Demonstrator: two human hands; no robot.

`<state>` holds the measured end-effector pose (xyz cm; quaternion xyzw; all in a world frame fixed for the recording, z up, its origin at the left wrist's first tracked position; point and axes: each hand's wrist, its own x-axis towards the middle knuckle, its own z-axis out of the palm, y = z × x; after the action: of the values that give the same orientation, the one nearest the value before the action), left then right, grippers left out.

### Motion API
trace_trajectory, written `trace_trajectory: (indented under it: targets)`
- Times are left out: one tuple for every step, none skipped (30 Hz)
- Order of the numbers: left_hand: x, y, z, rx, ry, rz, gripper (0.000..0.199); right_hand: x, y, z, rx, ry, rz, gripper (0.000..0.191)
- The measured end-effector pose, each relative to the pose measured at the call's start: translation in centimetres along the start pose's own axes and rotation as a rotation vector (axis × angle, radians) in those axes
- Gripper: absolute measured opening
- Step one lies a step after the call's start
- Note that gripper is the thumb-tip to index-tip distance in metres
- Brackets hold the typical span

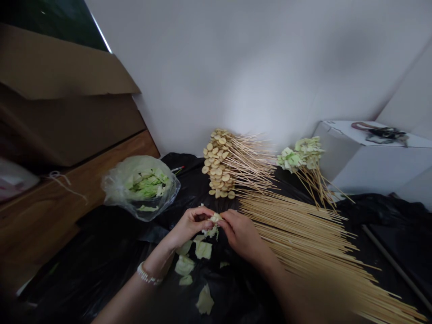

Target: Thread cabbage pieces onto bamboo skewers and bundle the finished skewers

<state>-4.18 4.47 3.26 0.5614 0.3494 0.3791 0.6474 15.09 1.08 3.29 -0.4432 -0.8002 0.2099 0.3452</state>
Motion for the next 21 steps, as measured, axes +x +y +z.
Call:
trace_trajectory:
  targets:
    - [0.0,0.0,-0.1,0.004,-0.008,-0.017,0.031,0.0,0.1,0.0,0.006,-0.003,-0.005,0.021]
    - [0.0,0.1,-0.2,0.01,-0.018,-0.031,0.032,0.0,0.1,-0.1,0.011,-0.008,-0.008,0.021]
    - [0.0,0.1,-0.3,0.019,-0.027,-0.038,0.034,0.0,0.2,-0.2,0.016,-0.016,-0.008,0.021]
    - [0.0,0.1,-0.4,0.032,-0.036,-0.039,0.034,0.0,0.2,-0.3,0.022,-0.024,-0.005,0.021]
    - [0.0,0.2,-0.5,0.049,-0.047,-0.038,0.035,0.0,0.2,-0.5,0.031,-0.034,0.001,0.021]
    - [0.0,0.2,-0.6,0.066,-0.059,-0.036,0.035,0.0,0.1,-0.6,0.044,-0.046,0.009,0.021]
    - [0.0,0.3,-0.6,0.081,-0.068,-0.036,0.035,0.0,0.1,-0.8,0.062,-0.059,0.018,0.021]
    - [0.0,0.3,-0.7,0.093,-0.073,-0.038,0.034,0.0,0.0,-1.0,0.083,-0.071,0.026,0.022]
    - [0.0,0.3,-0.7,0.096,-0.072,-0.044,0.034,0.0,0.0,-1.1,0.103,-0.08,0.031,0.022]
    - [0.0,0.3,-0.6,0.088,-0.064,-0.052,0.034,0.0,-0.1,-1.2,0.118,-0.083,0.035,0.022]
    - [-0.1,0.3,-0.5,0.068,-0.052,-0.061,0.034,0.0,-0.1,-1.2,0.126,-0.079,0.037,0.022]
    - [-0.1,0.3,-0.4,0.038,-0.043,-0.074,0.034,0.0,-0.1,-1.2,0.127,-0.072,0.04,0.022]
    - [-0.2,0.3,-0.1,-0.001,-0.037,-0.087,0.034,0.1,0.0,-1.1,0.121,-0.064,0.042,0.022]
    - [-0.3,0.3,0.1,-0.044,-0.035,-0.1,0.034,0.1,0.0,-1.0,0.109,-0.054,0.045,0.022]
    - [-0.3,0.3,0.4,-0.088,-0.034,-0.111,0.034,0.1,0.1,-0.9,0.093,-0.043,0.049,0.022]
    - [-0.4,0.3,0.6,-0.128,-0.031,-0.118,0.034,0.1,0.2,-0.7,0.078,-0.034,0.053,0.022]
    - [-0.4,0.3,0.8,-0.161,-0.026,-0.123,0.034,0.1,0.3,-0.5,0.064,-0.027,0.055,0.022]
    - [-0.4,0.3,1.0,-0.186,-0.017,-0.123,0.034,0.1,0.4,-0.4,0.051,-0.018,0.057,0.022]
    - [-0.4,0.3,1.1,-0.205,-0.006,-0.121,0.035,0.1,0.4,-0.3,0.038,-0.006,0.058,0.022]
    - [-0.4,0.3,1.1,-0.219,0.007,-0.119,0.036,0.1,0.4,-0.3,0.025,0.01,0.057,0.023]
    - [-0.3,0.2,1.0,-0.232,0.025,-0.118,0.036,0.1,0.4,-0.2,0.012,0.025,0.056,0.023]
